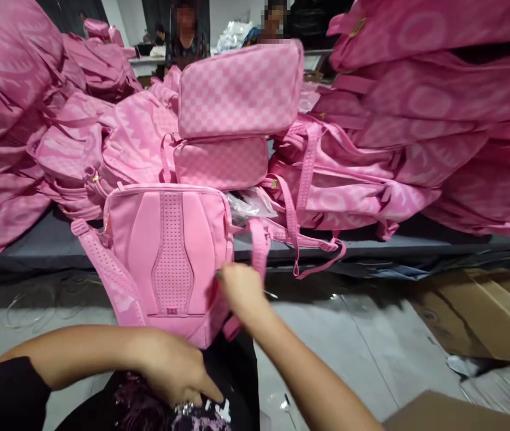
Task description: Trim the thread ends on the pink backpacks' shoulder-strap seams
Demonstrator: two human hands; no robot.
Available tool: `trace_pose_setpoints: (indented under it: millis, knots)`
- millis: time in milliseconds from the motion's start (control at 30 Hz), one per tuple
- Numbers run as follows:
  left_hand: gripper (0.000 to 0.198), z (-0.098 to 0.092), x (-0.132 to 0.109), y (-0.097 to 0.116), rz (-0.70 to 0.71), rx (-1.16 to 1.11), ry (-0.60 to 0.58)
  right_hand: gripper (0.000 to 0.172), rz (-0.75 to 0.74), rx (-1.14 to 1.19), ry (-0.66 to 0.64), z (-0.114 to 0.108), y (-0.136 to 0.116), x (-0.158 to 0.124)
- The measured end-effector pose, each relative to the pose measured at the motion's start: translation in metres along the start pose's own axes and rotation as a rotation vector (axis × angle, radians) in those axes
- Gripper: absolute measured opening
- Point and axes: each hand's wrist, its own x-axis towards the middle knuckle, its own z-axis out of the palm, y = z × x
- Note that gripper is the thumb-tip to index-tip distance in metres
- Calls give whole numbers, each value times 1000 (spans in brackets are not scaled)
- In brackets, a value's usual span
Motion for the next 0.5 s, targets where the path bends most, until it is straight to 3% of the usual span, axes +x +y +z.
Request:
trace_pose_setpoints:
  millis: [33,67,100,133,200,267,367,500]
  knots:
    - [24,-14,-7,-1,51,14,-24,18,100,-31,2,0,18,-3]
    - [28,-32,-12,-6,56,116,31,18,175,-42,6,0,33,-8]
    - [33,-53,-13,-12,15,286,154,19,224,-39,11,1,42,-12]
    - [37,-75,-9,-20,-90,504,357,21,246,-19,16,3,46,-15]
    - [39,-118,7,-38,-116,796,449,29,226,42,16,11,36,-16]
    - [35,-150,30,-52,-77,873,411,39,195,52,-21,24,16,-11]
    - [30,-168,56,-64,-16,899,306,40,219,-37,-135,42,-6,-1]
    - [19,-155,66,-72,14,973,222,41,216,-49,-186,53,-4,6]
